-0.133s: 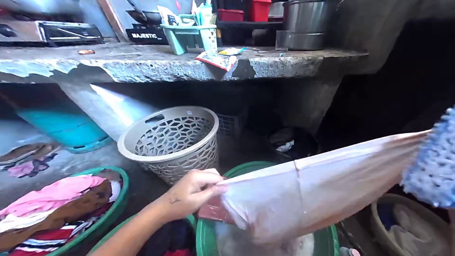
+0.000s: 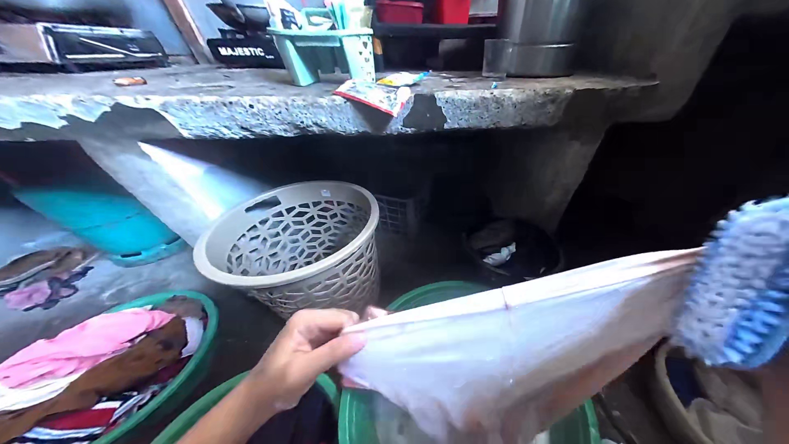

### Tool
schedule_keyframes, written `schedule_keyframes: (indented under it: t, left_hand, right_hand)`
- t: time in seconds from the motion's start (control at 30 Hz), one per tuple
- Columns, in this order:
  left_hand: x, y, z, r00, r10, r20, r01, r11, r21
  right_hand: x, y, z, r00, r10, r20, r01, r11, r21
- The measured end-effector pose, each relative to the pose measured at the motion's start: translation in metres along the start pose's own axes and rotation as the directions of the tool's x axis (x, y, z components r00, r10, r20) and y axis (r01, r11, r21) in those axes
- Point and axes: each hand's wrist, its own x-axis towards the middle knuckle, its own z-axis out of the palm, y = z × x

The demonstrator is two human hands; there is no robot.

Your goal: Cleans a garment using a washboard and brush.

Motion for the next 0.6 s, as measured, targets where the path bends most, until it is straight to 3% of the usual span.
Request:
schedule_keyframes:
  t: [0.07,0.1,0.17,0.23,0.3,0.37,0.4,0.43,0.5,0.6]
  left_hand:
    - [-0.001,-0.021,-0.004,0.989,-0.147,-0.033,0.14,0.979,-0.149]
    - [-0.002,-0.033,-0.003,0.962,-0.265,-0.071,0.258,0.961,-0.103]
    - [-0.006,-0.083,-0.013,0.873,-0.487,-0.035,0.482,0.846,0.228]
    - [-0.013,-0.151,-0.026,0.722,-0.684,0.104,0.539,0.65,0.536]
    - [-0.031,-0.212,-0.025,0.569,-0.809,0.15,0.56,0.514,0.65]
    - [-0.046,-0.243,-0.018,0.555,-0.83,0.056,0.629,0.463,0.625]
    - [-0.049,-0.25,-0.015,0.572,-0.82,-0.024,0.674,0.453,0.584]
    - [-0.051,-0.254,-0.011,0.574,-0.812,-0.106,0.718,0.437,0.542]
    - [-0.054,-0.261,-0.002,0.546,-0.807,-0.224,0.778,0.389,0.493]
    - [-0.059,-0.266,0.004,0.53,-0.81,-0.249,0.808,0.395,0.437]
  right_hand:
    - [0.005,0.001,0.054,0.996,0.073,-0.057,-0.076,0.995,-0.062]
    - [0.008,0.016,0.071,0.986,0.14,-0.089,-0.148,0.985,-0.088]
    - [0.011,0.078,0.083,0.94,0.293,-0.178,-0.325,0.926,-0.19]
    - [0.005,0.166,0.082,0.837,0.484,-0.255,-0.544,0.785,-0.296]
    - [-0.015,0.25,0.078,0.694,0.643,-0.324,-0.717,0.577,-0.392]
    - [-0.043,0.302,0.084,0.591,0.704,-0.393,-0.783,0.386,-0.487]
    - [-0.058,0.314,0.098,0.581,0.712,-0.394,-0.776,0.339,-0.531]
    - [-0.074,0.318,0.122,0.599,0.713,-0.364,-0.745,0.33,-0.58]
    - [-0.103,0.309,0.192,0.645,0.733,-0.216,-0.675,0.414,-0.61]
    - [-0.128,0.291,0.291,0.67,0.742,-0.01,-0.621,0.553,-0.555]
